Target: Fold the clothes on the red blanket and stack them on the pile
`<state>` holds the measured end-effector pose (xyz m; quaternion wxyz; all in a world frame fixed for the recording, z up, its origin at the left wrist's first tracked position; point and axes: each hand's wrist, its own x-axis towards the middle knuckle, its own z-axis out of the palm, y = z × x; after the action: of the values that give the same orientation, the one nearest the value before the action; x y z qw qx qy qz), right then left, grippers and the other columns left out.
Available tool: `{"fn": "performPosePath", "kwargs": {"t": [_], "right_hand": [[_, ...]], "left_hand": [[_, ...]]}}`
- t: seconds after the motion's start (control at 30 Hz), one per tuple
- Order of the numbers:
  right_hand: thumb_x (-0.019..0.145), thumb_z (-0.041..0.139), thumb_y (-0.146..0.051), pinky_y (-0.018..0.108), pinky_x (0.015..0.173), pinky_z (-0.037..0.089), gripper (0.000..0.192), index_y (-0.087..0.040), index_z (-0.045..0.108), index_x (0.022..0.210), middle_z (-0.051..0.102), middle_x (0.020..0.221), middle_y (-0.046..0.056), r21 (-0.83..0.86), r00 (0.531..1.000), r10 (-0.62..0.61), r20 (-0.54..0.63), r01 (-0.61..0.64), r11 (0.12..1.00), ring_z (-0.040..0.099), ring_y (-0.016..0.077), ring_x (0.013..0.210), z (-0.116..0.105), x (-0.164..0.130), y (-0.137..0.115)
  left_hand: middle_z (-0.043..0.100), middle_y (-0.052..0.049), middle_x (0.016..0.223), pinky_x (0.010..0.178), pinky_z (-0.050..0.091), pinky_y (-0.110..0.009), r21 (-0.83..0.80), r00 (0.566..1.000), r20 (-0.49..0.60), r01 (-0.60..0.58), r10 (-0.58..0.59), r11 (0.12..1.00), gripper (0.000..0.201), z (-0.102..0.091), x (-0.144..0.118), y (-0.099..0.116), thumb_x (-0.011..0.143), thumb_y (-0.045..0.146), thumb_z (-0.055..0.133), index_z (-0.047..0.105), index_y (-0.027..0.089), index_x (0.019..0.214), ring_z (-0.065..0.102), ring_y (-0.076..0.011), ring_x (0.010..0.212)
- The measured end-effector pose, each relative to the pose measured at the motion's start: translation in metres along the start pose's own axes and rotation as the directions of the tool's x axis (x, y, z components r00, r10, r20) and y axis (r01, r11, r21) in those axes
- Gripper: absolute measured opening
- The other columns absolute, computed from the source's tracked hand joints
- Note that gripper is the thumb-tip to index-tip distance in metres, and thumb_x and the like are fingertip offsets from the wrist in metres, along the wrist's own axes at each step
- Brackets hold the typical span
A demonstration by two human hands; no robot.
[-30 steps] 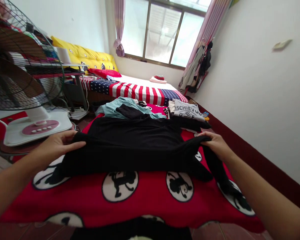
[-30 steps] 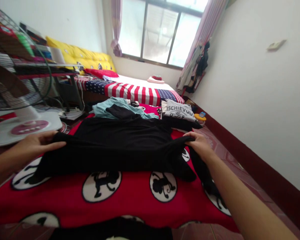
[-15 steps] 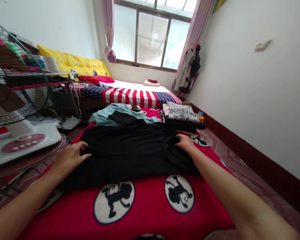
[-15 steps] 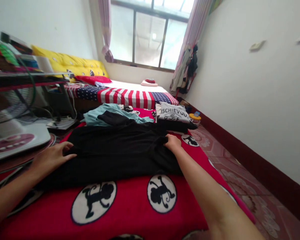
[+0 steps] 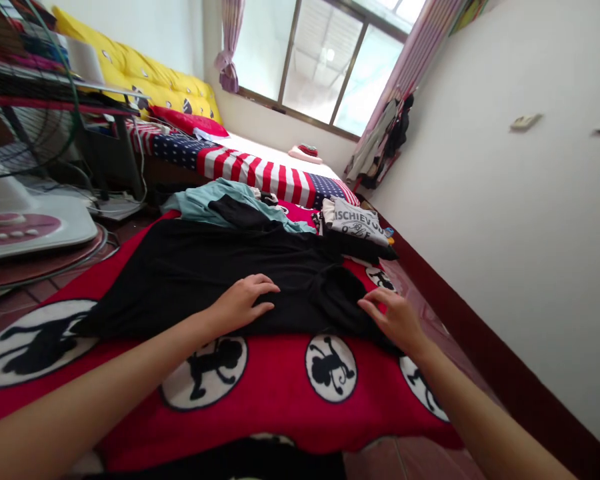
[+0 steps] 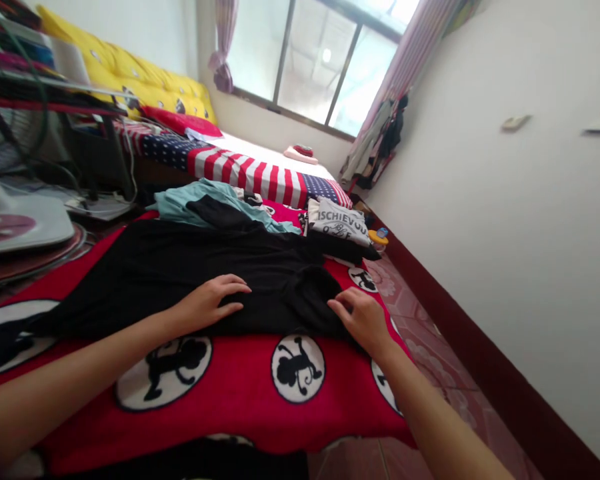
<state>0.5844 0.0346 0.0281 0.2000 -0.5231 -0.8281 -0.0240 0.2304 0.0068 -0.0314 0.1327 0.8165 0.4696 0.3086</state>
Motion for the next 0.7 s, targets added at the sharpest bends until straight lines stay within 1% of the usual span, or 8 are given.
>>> {"fn": "performPosePath", "kwargs": {"t": [0.1, 0.2, 0.33, 0.4, 0.5, 0.57, 0.63, 0.7], "right_hand": [[0.081, 0.064, -0.048, 0.037, 0.087, 0.05, 0.033, -0.024, 0.063, 0.103, 0.065, 0.105, 0.006, 0.124, 0.994, 0.014, 0.112, -0.028, 0.992, 0.063, 0.0247, 0.098, 0.01, -0.039, -0.001], [0.074, 0.071, -0.036, 0.041, 0.099, 0.045, 0.047, -0.023, 0.057, 0.117, 0.06, 0.119, 0.008, 0.212, 0.994, 0.022, 0.103, -0.043, 0.976, 0.057, 0.0264, 0.112, 0.021, -0.057, 0.007], [0.075, 0.06, -0.016, 0.041, 0.104, 0.042, 0.037, -0.022, 0.06, 0.111, 0.058, 0.124, 0.009, 0.296, 0.994, -0.018, 0.105, -0.014, 0.955, 0.055, 0.0247, 0.117, 0.029, -0.057, 0.016], [0.075, 0.053, -0.01, 0.041, 0.104, 0.042, 0.031, -0.022, 0.063, 0.102, 0.056, 0.129, 0.008, 0.327, 0.99, -0.074, 0.119, 0.031, 0.944, 0.054, 0.0239, 0.12, 0.034, -0.054, 0.016], [0.069, 0.049, -0.003, 0.041, 0.105, 0.04, 0.036, -0.021, 0.064, 0.095, 0.056, 0.132, 0.008, 0.357, 0.984, -0.142, 0.108, 0.095, 0.929, 0.052, 0.0241, 0.123, 0.042, -0.05, 0.014], [0.066, 0.049, -0.001, 0.041, 0.105, 0.04, 0.039, -0.021, 0.065, 0.095, 0.06, 0.129, 0.008, 0.389, 0.983, -0.152, 0.105, 0.1, 0.916, 0.053, 0.0243, 0.121, 0.044, -0.047, 0.013], [0.069, 0.051, -0.003, 0.039, 0.101, 0.043, 0.038, -0.022, 0.065, 0.099, 0.065, 0.121, 0.006, 0.455, 0.984, -0.116, 0.138, 0.041, 0.89, 0.058, 0.0236, 0.114, 0.043, -0.042, 0.014], [0.076, 0.058, -0.014, 0.035, 0.089, 0.049, 0.026, -0.021, 0.065, 0.1, 0.07, 0.105, 0.004, 0.529, 0.984, -0.022, 0.179, -0.077, 0.845, 0.064, 0.0221, 0.099, 0.039, -0.033, 0.019]], "left_hand": [[0.062, -0.009, 0.121, 0.101, 0.043, -0.036, -0.089, 0.998, 0.003, 0.058, -0.058, 0.994, 0.042, 0.024, 0.021, 0.009, 0.082, 0.029, 0.063, 0.06, 0.019, 0.122, 0.057, -0.0248, 0.113], [0.064, -0.012, 0.12, 0.099, 0.043, -0.036, -0.177, 0.983, 0.032, 0.185, -0.182, 0.967, 0.054, 0.041, 0.055, 0.016, 0.079, 0.034, 0.066, 0.056, 0.015, 0.129, 0.058, -0.0275, 0.113], [0.066, -0.018, 0.118, 0.091, 0.048, -0.037, -0.239, 0.959, 0.072, 0.284, -0.274, 0.929, 0.087, 0.066, 0.109, 0.028, 0.065, 0.051, 0.076, 0.047, 0.009, 0.136, 0.061, -0.0332, 0.11], [0.065, -0.02, 0.12, 0.089, 0.049, -0.037, -0.272, 0.943, 0.088, 0.332, -0.32, 0.903, 0.093, 0.08, 0.131, 0.033, 0.053, 0.052, 0.083, 0.052, 0.009, 0.13, 0.06, -0.0359, 0.111], [0.072, -0.017, 0.101, 0.079, 0.052, -0.037, -0.341, 0.921, 0.121, 0.39, -0.372, 0.856, 0.067, 0.096, 0.151, 0.038, 0.042, 0.039, 0.088, 0.069, 0.011, 0.099, 0.066, -0.0361, 0.096], [0.074, -0.011, 0.078, 0.068, 0.053, -0.035, -0.411, 0.918, 0.14, 0.394, -0.371, 0.822, 0.04, 0.099, 0.156, 0.038, 0.048, 0.033, 0.086, 0.07, 0.011, 0.078, 0.069, -0.0314, 0.077], [0.072, -0.007, 0.07, 0.063, 0.053, -0.032, -0.5, 0.931, 0.115, 0.355, -0.346, 0.79, 0.025, 0.095, 0.158, 0.038, 0.06, 0.033, 0.078, 0.07, 0.012, 0.072, 0.069, -0.0262, 0.069], [0.073, -0.005, 0.076, 0.067, 0.053, -0.03, -0.582, 0.946, 0.037, 0.283, -0.323, 0.762, 0.023, 0.087, 0.16, 0.035, 0.071, 0.033, 0.07, 0.072, 0.012, 0.081, 0.069, -0.0224, 0.073]]}}
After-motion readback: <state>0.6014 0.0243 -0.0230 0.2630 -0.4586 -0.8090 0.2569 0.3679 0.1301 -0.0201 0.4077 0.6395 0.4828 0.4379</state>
